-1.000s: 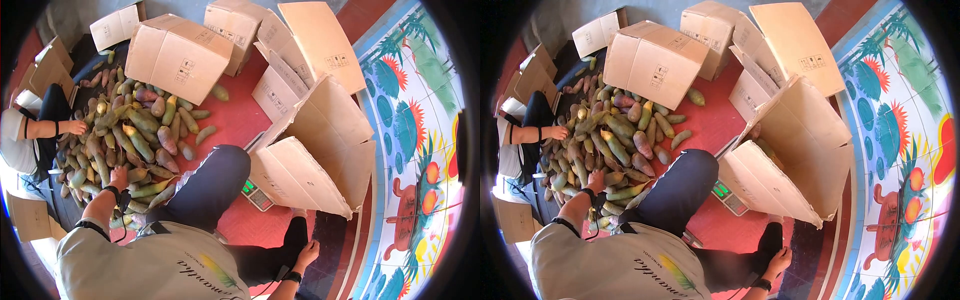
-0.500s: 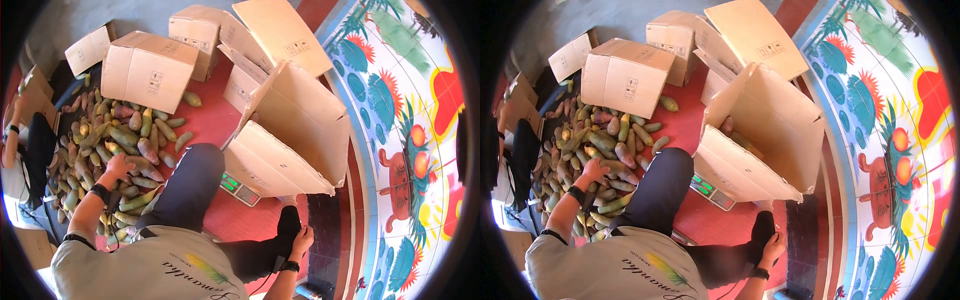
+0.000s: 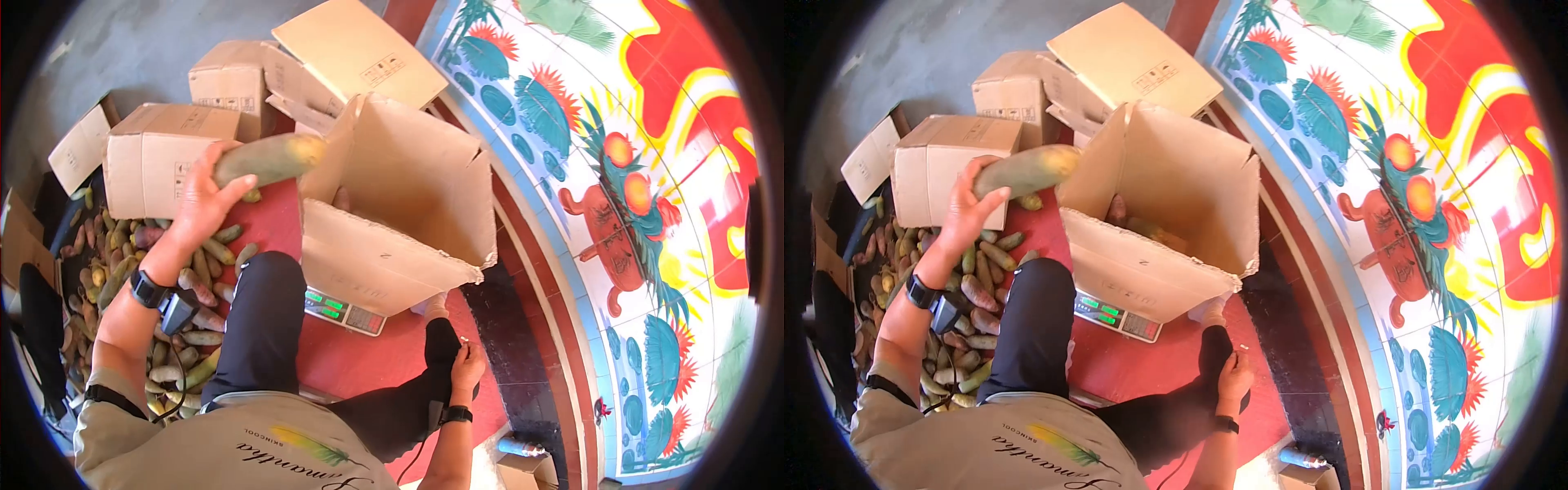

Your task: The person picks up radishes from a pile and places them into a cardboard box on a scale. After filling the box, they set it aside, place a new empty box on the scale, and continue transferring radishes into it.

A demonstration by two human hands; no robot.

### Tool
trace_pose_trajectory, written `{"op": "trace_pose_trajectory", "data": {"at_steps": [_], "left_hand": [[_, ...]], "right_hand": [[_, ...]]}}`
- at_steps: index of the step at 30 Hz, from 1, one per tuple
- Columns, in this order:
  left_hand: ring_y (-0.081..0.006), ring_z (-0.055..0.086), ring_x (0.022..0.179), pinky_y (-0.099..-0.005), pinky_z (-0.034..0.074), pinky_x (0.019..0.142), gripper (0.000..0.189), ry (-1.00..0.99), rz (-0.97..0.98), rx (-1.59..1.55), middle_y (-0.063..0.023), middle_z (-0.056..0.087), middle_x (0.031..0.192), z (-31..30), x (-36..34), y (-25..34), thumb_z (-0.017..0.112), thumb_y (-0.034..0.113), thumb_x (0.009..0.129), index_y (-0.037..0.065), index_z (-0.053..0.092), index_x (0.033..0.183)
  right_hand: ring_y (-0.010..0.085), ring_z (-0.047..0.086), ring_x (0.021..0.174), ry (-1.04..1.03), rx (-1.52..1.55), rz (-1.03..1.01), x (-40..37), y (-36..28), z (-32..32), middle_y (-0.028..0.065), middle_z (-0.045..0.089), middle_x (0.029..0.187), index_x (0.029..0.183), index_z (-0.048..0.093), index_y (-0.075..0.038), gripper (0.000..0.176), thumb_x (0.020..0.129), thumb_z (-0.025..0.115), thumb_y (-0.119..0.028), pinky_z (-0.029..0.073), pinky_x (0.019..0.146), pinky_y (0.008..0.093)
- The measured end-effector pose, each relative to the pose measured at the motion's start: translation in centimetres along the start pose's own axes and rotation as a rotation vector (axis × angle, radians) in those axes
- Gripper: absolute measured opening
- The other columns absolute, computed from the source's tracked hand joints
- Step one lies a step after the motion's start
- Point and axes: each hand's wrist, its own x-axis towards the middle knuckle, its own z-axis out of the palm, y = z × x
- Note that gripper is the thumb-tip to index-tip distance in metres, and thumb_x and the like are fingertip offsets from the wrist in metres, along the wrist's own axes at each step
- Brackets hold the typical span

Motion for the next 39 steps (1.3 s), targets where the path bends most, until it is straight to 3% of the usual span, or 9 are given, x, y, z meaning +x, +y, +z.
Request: {"op": "trace_pose_trajectory", "data": {"at_steps": [8,12,15,21,25,29,33,35,39], "left_hand": [[-0.0177,0.053,0.087,-0.0312,0.044,0.079,0.038,-0.253,0.032,-0.055,-0.0096,0.055,0.095,9.1,2.9,1.9,0.066,0.01,0.074,0.002,0.05,0.108],[-0.0268,0.056,0.086,-0.0342,0.044,0.078,0.033,-0.327,0.068,0.071,-0.0149,0.056,0.094,11.9,3.2,1.0,0.065,0.012,0.075,0.002,0.052,0.103],[-0.0353,0.055,0.083,-0.0386,0.046,0.074,0.027,-0.337,0.18,0.18,-0.0164,0.057,0.092,12.4,3.0,0.5,0.062,0.014,0.076,0.003,0.055,0.099],[-0.0265,0.051,0.09,-0.0422,0.035,0.09,0.015,-0.088,0.522,0.319,-0.0084,0.055,0.09,9.2,1.4,0.6,0.062,0.011,0.074,0.005,0.056,0.086],[-0.0279,0.051,0.094,-0.0433,0.031,0.095,0.009,-0.019,0.405,0.296,-0.0102,0.056,0.093,5.2,-1.4,-0.9,0.054,0.003,0.075,0.004,0.056,0.084],[-0.0294,0.052,0.085,-0.0387,0.039,0.082,0.008,0.016,0.254,0.288,-0.0097,0.056,0.086,1.7,-5.7,-5.5,0.058,0.007,0.076,0.004,0.056,0.083],[-0.0342,0.053,0.078,-0.0406,0.041,0.071,0.011,-0.224,-0.045,0.447,-0.0166,0.055,0.082,-1.5,-13.2,-13.0,0.055,0.012,0.078,0.002,0.057,0.082],[-0.0348,0.055,0.08,-0.0415,0.043,0.072,0.014,-0.503,-0.25,0.521,-0.017,0.058,0.083,-3.4,-17.8,-16.8,0.054,0.016,0.078,0.003,0.057,0.08],[-0.0331,0.057,0.09,-0.0407,0.046,0.076,0.017,-0.675,-0.626,0.522,-0.0163,0.06,0.089,-5.9,-27.4,-21.5,0.053,0.021,0.078,0.007,0.06,0.083]], "right_hand": [[0.0352,0.06,0.072,-0.032,-0.017,0.044,0.0,-0.7,-0.6,0.0163,0.062,0.079,0.084,0.059,-0.002,0.01,0.081,0.054,-0.01,0.048,0.063,0.042],[0.0356,0.059,0.071,-0.006,-0.004,0.007,0.1,-0.4,-0.3,0.0172,0.061,0.079,0.085,0.06,-0.002,0.011,0.081,0.054,-0.01,0.048,0.062,0.0418],[0.0359,0.059,0.069,0.009,-0.004,0.005,0.2,-0.5,-0.6,0.0173,0.061,0.079,0.086,0.06,-0.003,0.011,0.081,0.053,-0.01,0.047,0.06,0.0427],[0.0359,0.06,0.069,0.003,0.043,0.037,0.1,-0.2,0.0,0.0189,0.061,0.076,0.084,0.06,-0.003,0.013,0.084,0.052,-0.012,0.046,0.058,0.0426],[0.033,0.057,0.064,-0.028,0.048,0.008,0.4,-0.1,-0.1,0.0164,0.059,0.071,0.081,0.059,-0.001,0.011,0.082,0.051,-0.009,0.045,0.058,0.0393],[0.031,0.057,0.062,-0.013,0.028,-0.027,0.5,-0.5,-0.4,0.0162,0.058,0.071,0.081,0.059,-0.001,0.012,0.082,0.052,-0.01,0.045,0.057,0.0388],[0.0312,0.057,0.062,-0.061,0.03,0.001,0.3,0.3,-0.2,0.0163,0.058,0.07,0.082,0.059,-0.001,0.012,0.082,0.052,-0.01,0.045,0.058,0.0392],[0.0311,0.057,0.062,-0.076,-0.011,0.016,0.2,0.6,-0.2,0.0158,0.058,0.069,0.082,0.059,-0.001,0.012,0.082,0.052,-0.01,0.045,0.058,0.0391],[0.0315,0.058,0.063,-0.065,-0.075,-0.057,-0.1,1.6,-0.1,0.0158,0.059,0.07,0.082,0.059,-0.001,0.013,0.083,0.051,-0.011,0.045,0.058,0.0399]]}}
